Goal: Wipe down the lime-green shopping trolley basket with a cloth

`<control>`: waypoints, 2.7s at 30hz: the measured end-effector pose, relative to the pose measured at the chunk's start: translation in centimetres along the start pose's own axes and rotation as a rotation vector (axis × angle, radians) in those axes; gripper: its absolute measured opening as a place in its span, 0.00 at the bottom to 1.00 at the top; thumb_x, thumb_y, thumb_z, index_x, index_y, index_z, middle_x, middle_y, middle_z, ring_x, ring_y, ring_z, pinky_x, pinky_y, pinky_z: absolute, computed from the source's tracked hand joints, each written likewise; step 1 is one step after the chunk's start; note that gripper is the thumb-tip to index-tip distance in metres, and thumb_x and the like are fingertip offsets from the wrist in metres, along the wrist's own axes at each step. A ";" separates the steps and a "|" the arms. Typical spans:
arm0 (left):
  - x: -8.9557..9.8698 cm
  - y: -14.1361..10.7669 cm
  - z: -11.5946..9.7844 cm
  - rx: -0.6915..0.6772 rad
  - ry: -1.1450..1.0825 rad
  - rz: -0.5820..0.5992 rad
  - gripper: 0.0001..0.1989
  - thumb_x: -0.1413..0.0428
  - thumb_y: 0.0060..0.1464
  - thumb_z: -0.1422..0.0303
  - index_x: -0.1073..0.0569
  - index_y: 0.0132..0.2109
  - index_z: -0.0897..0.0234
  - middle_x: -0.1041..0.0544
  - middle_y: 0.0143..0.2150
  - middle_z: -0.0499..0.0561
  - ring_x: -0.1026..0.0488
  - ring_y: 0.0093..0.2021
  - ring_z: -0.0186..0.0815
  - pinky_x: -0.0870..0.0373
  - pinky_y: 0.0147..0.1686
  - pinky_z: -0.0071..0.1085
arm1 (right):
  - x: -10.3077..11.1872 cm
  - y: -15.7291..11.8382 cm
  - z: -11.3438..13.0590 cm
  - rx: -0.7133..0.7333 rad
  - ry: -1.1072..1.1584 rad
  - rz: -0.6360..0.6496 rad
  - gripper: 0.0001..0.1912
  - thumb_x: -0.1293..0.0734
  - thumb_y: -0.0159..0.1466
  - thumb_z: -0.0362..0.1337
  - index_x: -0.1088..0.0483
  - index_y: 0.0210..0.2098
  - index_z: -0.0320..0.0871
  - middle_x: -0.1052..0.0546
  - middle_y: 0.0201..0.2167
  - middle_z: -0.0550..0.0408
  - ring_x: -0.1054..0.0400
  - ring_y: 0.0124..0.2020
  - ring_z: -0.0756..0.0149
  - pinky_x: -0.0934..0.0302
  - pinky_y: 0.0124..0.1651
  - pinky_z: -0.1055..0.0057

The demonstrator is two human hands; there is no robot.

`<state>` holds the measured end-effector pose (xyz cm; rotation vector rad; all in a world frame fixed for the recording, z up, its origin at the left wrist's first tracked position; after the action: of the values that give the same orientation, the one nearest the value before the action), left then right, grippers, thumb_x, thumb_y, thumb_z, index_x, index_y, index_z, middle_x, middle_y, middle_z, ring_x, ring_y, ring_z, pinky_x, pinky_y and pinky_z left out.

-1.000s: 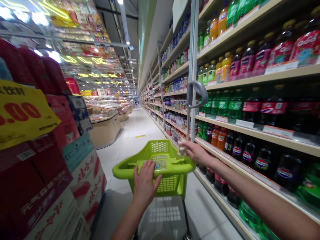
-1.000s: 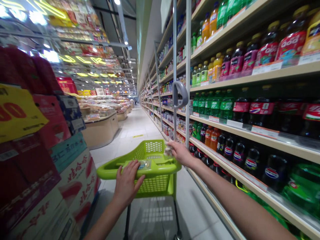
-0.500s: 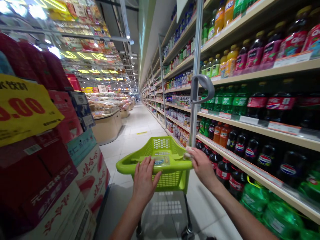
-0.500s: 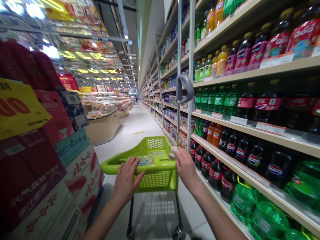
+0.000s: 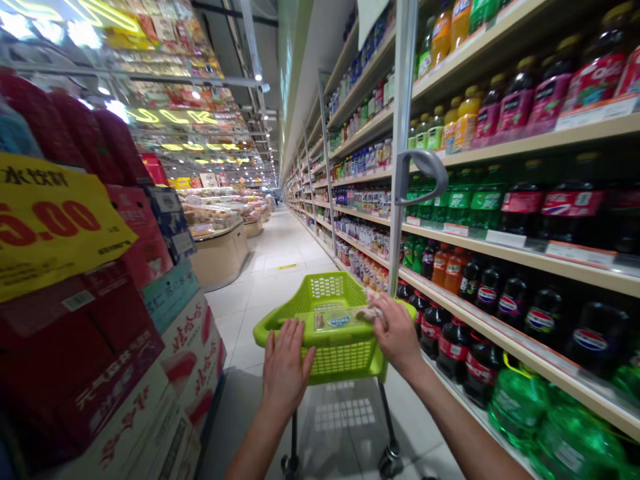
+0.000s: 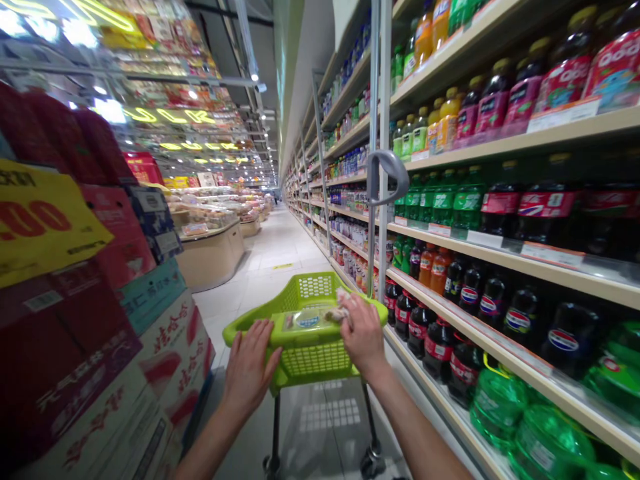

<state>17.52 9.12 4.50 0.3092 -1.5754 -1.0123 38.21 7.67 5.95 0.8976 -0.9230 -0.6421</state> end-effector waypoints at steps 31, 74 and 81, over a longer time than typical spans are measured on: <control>0.7 -0.8 -1.9 -0.046 0.041 -0.010 0.20 0.55 0.54 0.68 0.37 0.55 0.64 0.31 0.54 0.56 0.37 0.54 0.43 0.62 0.58 0.50 | 1.3 0.6 -3.7 -0.096 0.067 -0.117 0.20 0.45 0.55 0.26 0.32 0.44 0.40 0.31 0.47 0.45 0.40 0.52 0.57 0.45 0.55 0.52; -5.0 0.0 -8.5 0.033 -0.315 0.600 0.36 0.49 0.44 0.64 0.47 0.60 0.70 0.45 0.62 0.57 0.52 0.63 0.44 0.60 0.61 0.47 | 2.4 -1.8 2.3 0.092 0.220 0.118 0.22 0.46 0.53 0.26 0.32 0.44 0.45 0.27 0.44 0.53 0.35 0.48 0.63 0.39 0.50 0.61; -8.5 -2.2 -4.0 0.189 -0.208 0.719 0.38 0.50 0.40 0.71 0.50 0.62 0.64 0.49 0.64 0.54 0.55 0.64 0.43 0.58 0.59 0.49 | 5.8 -1.9 -2.7 -0.025 -0.036 -0.001 0.20 0.46 0.54 0.28 0.31 0.43 0.45 0.28 0.44 0.52 0.34 0.47 0.61 0.37 0.49 0.61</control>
<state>22.80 11.89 -3.04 -0.2407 -1.7779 -0.3431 43.16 3.15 5.79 0.8667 -0.9447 -0.6704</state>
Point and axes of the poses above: each hand's wrist, its own y-axis towards the middle knuckle, its own x-axis out of the back of the hand, z = x × y, the point moved 9 cm from there along y, towards the middle knuckle
